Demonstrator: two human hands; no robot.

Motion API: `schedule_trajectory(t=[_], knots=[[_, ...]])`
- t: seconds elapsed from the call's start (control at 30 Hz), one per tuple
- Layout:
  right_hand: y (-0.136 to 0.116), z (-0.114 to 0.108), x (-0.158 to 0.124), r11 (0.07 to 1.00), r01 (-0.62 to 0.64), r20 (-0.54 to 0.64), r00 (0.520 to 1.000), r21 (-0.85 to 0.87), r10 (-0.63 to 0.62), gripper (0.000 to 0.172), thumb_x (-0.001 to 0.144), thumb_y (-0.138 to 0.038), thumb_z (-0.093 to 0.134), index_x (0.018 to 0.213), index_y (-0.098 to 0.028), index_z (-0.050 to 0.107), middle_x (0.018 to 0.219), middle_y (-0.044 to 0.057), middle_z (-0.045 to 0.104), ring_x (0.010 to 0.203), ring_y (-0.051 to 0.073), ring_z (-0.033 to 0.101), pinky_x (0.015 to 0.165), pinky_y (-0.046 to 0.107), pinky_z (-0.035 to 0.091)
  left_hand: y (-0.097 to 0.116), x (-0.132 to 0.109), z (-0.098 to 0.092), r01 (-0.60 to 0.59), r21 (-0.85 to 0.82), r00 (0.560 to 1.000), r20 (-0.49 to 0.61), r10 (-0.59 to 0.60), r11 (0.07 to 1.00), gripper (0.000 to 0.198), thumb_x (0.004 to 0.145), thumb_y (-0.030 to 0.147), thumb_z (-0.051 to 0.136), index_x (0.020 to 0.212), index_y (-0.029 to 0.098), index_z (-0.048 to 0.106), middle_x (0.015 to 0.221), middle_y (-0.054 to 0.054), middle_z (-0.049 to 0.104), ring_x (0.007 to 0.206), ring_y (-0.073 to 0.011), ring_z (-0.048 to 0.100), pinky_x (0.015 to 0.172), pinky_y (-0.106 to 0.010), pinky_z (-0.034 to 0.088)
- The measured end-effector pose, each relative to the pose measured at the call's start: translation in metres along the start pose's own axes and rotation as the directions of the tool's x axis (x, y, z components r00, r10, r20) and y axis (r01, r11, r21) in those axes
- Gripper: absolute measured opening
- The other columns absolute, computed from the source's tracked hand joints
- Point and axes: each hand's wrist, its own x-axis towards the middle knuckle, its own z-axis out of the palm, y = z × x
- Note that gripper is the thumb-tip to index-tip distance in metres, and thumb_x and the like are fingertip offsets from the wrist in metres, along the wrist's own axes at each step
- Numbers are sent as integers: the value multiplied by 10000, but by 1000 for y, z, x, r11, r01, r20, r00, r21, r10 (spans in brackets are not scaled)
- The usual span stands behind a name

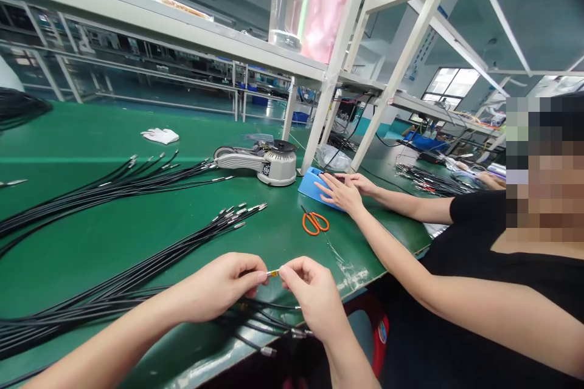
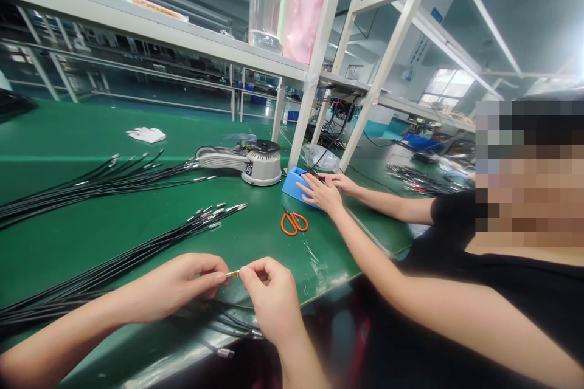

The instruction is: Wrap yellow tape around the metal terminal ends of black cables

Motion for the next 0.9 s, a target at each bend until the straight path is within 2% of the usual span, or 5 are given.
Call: schedule_trajectory(t=[0.13,0.3,0.47,0.67,0.9], knots=[[3,1,0,1000,19,3,1000,-15,-19,229,801,-361,613,747,-140,641,688,26,637,655,151,561,650,257,448,0,1,2,33,7,999,12,-33,999,320,857,425,397,717,182,550,628,38,516,606,-125,471,571,-210,356],[9,2,0,999,14,2,1000,-30,-14,237,806,-371,608,755,-141,640,690,32,644,663,159,574,655,264,456,0,2,7,22,31,999,-38,-21,999,316,863,413,392,692,186,532,638,34,511,615,-128,472,574,-209,355],[12,5,-3,998,52,-37,998,-35,-53,230,812,-364,600,755,-144,634,725,47,667,676,164,579,670,272,461,-1,8,11,97,-104,995,39,-94,990,320,855,443,400,750,176,542,591,46,487,535,-116,436,516,-207,339],[16,2,0,1000,-6,4,1000,21,6,227,801,-359,615,758,-138,639,698,35,649,661,155,573,657,263,456,-1,6,5,58,-68,994,98,-51,996,351,879,459,372,771,181,557,632,38,529,548,-115,446,524,-204,343],[12,4,-4,996,28,-2,1000,-83,-28,223,810,-349,594,715,-148,610,673,25,625,639,153,557,632,253,443,1,7,16,-6,104,1000,-30,9,995,315,871,347,404,689,178,597,636,28,566,617,-123,492,582,-199,342]])
